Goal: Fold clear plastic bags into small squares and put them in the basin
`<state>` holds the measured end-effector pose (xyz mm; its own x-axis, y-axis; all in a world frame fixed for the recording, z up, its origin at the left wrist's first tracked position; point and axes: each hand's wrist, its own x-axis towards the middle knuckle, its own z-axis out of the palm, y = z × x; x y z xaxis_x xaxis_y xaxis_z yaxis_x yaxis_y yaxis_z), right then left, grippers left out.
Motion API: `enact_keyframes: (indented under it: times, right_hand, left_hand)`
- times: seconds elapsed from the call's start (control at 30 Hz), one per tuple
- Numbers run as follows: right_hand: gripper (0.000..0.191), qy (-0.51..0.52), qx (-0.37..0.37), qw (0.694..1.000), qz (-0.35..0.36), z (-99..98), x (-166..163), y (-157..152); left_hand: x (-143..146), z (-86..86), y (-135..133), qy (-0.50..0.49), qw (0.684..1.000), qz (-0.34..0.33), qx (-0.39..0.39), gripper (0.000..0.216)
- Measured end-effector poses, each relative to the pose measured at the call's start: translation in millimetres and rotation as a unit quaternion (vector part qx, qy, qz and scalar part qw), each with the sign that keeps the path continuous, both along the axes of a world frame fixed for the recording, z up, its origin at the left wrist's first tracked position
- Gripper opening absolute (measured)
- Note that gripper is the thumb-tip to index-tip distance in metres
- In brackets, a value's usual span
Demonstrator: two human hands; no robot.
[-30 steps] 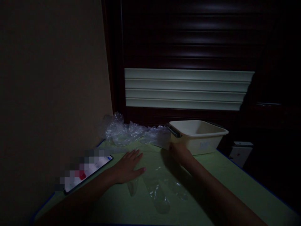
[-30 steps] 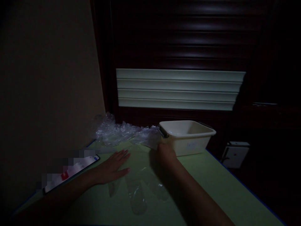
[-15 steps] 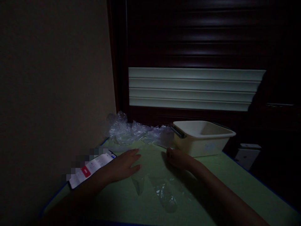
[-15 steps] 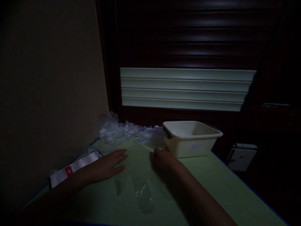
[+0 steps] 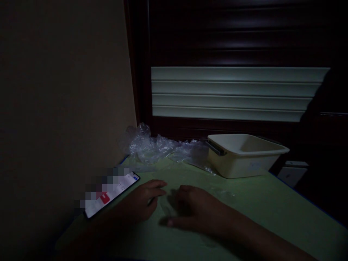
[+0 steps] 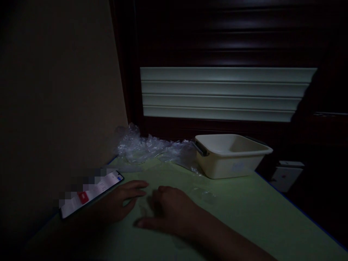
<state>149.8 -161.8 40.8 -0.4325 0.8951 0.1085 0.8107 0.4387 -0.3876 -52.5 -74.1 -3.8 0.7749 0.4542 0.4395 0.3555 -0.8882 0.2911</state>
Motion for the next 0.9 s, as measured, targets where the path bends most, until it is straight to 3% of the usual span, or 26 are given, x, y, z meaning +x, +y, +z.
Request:
enact_keyframes:
  times: [0.1, 0.23, 0.5, 0.63, 0.8, 0.9]
  right_hand:
    - [0.038, -0.023, 0.014, 1.000, 0.011, -4.9, -7.4, -3.7]
    - [0.007, 0.064, -0.010, 0.998, -0.001, -12.8, -11.6, -3.6]
    - [0.012, 0.268, 0.034, 0.963, 0.001, -16.5, -7.8, 1.3]
    - [0.006, 0.348, -0.031, 0.937, -0.022, -17.7, -6.2, 5.8]
    - [0.004, 0.406, -0.112, 0.905, -0.062, -15.3, -5.3, 11.6]
    - [0.003, 0.443, -0.138, 0.882, -0.081, -14.2, -4.9, 13.9]
  left_hand:
    - [2.5, -4.8, -2.5, -0.020, 0.999, -0.032, -0.010, 0.038]
    - [0.7, -9.9, -6.5, -0.034, 0.998, -0.039, -0.020, 0.034]
    - [4.0, 1.6, -14.8, -0.059, 0.994, -0.040, -0.083, 0.027]
    - [5.9, 5.6, -14.6, -0.055, 0.992, -0.012, -0.115, 0.019]
    - [1.6, -1.4, -10.0, -0.052, 0.985, 0.063, -0.152, 0.027]
    - [2.6, -3.3, -6.8, -0.055, 0.984, 0.062, -0.159, 0.024]
